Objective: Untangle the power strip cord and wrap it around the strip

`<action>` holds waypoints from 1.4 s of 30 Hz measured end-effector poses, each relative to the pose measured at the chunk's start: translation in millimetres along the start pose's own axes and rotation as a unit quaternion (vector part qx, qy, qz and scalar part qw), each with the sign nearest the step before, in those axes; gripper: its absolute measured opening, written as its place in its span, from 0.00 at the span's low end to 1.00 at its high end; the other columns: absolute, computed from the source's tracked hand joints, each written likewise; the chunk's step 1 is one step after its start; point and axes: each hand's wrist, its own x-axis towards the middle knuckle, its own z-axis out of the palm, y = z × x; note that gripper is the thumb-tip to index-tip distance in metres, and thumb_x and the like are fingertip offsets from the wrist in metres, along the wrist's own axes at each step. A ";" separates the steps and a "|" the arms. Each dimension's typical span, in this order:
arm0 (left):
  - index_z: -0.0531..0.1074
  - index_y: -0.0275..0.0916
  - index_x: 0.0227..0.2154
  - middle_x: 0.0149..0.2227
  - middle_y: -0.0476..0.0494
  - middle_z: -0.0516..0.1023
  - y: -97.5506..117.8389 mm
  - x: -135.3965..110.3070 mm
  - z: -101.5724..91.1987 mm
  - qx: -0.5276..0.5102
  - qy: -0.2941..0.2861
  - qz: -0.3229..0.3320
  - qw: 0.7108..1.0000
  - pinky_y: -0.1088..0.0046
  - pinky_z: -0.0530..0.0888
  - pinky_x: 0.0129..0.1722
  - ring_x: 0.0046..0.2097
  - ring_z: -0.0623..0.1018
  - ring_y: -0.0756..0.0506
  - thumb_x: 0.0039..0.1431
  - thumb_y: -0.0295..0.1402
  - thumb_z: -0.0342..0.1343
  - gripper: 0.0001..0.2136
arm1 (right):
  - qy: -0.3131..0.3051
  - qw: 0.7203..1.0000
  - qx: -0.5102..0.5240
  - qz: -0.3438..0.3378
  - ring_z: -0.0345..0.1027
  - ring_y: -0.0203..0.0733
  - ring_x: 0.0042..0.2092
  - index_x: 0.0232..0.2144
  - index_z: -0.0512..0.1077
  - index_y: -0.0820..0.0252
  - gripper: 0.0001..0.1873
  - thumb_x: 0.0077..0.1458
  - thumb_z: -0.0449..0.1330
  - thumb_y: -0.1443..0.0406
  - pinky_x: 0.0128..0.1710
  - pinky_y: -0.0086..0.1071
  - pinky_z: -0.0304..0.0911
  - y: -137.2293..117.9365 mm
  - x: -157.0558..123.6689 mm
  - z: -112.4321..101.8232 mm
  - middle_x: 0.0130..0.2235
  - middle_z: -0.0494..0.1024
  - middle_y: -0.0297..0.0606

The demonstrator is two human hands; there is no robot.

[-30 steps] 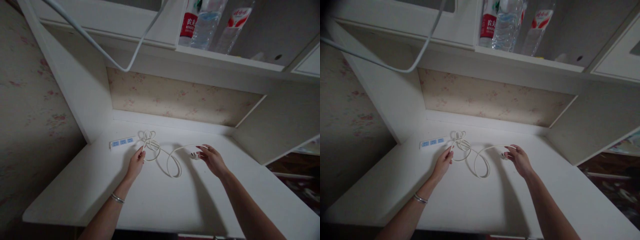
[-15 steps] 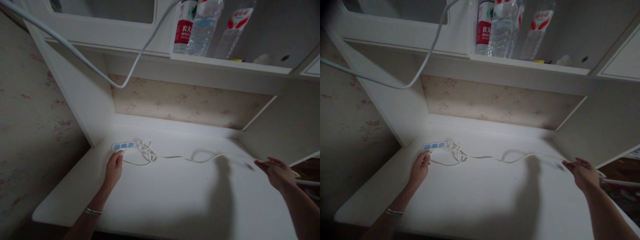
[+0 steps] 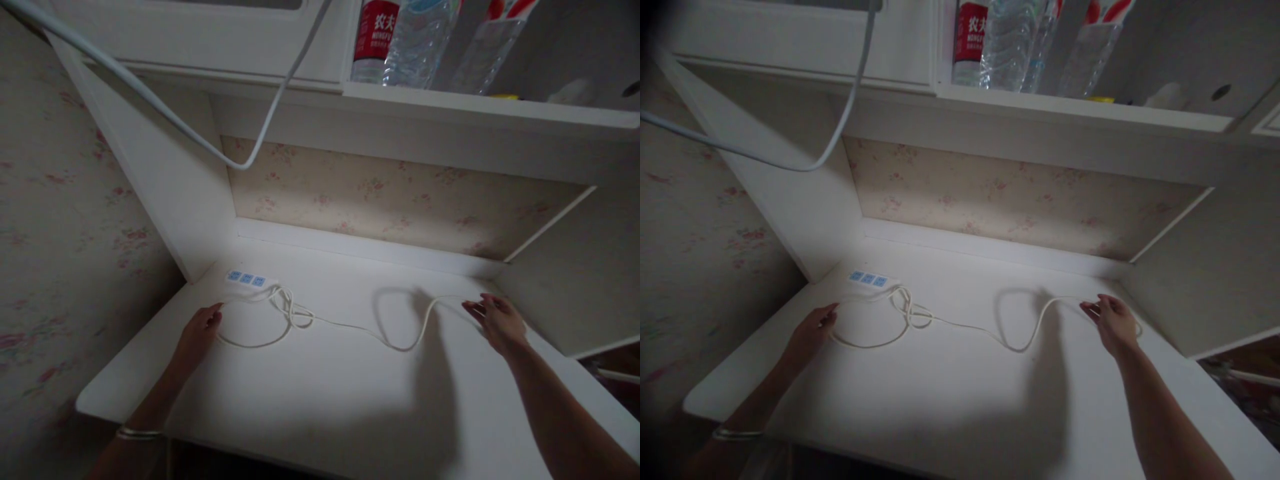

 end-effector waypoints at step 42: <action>0.76 0.46 0.34 0.37 0.43 0.74 128.3 -23.5 48.8 0.065 -0.101 0.216 0.969 0.68 0.67 0.36 0.41 0.74 0.42 0.61 0.44 0.50 0.12 | -0.111 0.973 -0.202 0.021 0.73 0.48 0.40 0.58 0.60 0.51 0.33 0.55 0.52 0.45 0.39 0.42 0.70 -1.3 -208.2 53.6 0.49 0.75 0.44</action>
